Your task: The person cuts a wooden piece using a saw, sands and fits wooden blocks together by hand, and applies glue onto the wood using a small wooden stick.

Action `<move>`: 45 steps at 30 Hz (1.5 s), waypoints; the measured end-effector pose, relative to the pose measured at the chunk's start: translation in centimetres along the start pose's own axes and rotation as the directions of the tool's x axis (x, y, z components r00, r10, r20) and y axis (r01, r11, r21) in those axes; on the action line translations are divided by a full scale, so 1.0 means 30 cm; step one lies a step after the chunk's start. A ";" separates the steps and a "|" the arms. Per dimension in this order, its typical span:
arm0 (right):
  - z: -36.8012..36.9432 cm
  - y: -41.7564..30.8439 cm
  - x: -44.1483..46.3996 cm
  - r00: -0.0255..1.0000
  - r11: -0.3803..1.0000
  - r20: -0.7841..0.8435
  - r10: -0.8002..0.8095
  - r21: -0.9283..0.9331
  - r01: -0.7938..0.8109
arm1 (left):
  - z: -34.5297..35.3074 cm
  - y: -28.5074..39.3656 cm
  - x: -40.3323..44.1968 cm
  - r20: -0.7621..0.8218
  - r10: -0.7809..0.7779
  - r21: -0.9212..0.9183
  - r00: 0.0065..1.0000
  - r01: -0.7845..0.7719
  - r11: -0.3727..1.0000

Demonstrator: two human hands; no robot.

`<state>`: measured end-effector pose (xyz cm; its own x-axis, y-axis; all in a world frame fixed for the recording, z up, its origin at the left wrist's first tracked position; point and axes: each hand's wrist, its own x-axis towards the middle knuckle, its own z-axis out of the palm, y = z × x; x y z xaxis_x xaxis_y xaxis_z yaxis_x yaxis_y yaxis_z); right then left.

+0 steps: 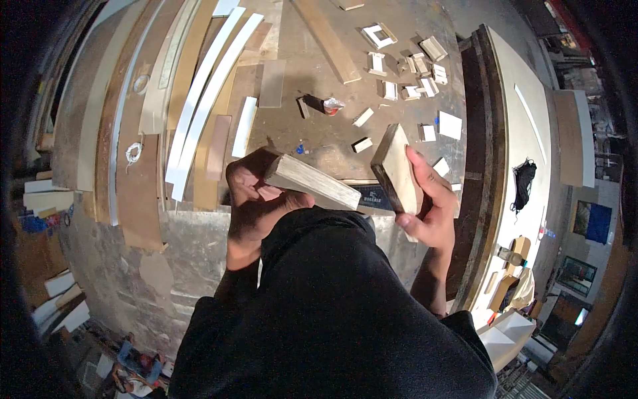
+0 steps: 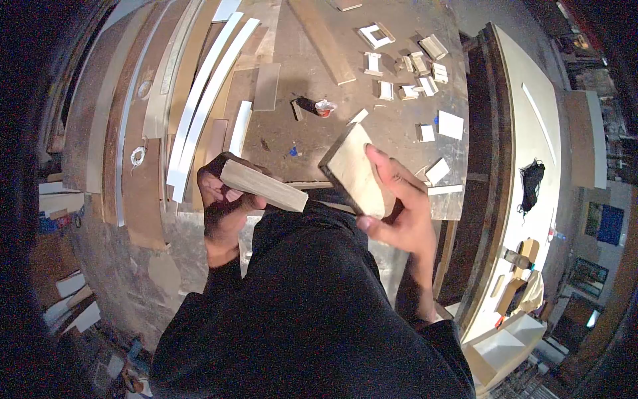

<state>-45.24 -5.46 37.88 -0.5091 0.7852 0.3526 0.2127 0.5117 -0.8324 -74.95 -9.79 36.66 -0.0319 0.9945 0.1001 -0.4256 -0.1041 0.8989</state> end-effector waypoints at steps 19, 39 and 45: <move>-0.001 0.057 -0.062 0.920 0.930 0.140 0.366 -0.012 -0.368 | -0.039 0.029 -0.007 -0.081 0.045 0.120 0.996 -0.035 0.992; 0.230 0.097 -0.080 0.995 0.950 -0.095 -0.028 0.307 0.056 | 0.025 0.025 0.023 -0.104 0.249 0.223 0.963 -0.221 0.949; 0.232 0.116 -0.061 0.923 0.946 0.220 0.317 0.001 -0.325 | 0.059 0.055 0.030 -0.005 0.243 0.342 0.970 -0.227 0.912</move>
<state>-49.36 -7.52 31.36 -0.5854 0.8101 -0.0327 0.3661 0.2281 -0.9022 -74.09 -9.10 38.97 -0.1388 0.9394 0.3135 -0.0711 -0.3252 0.9430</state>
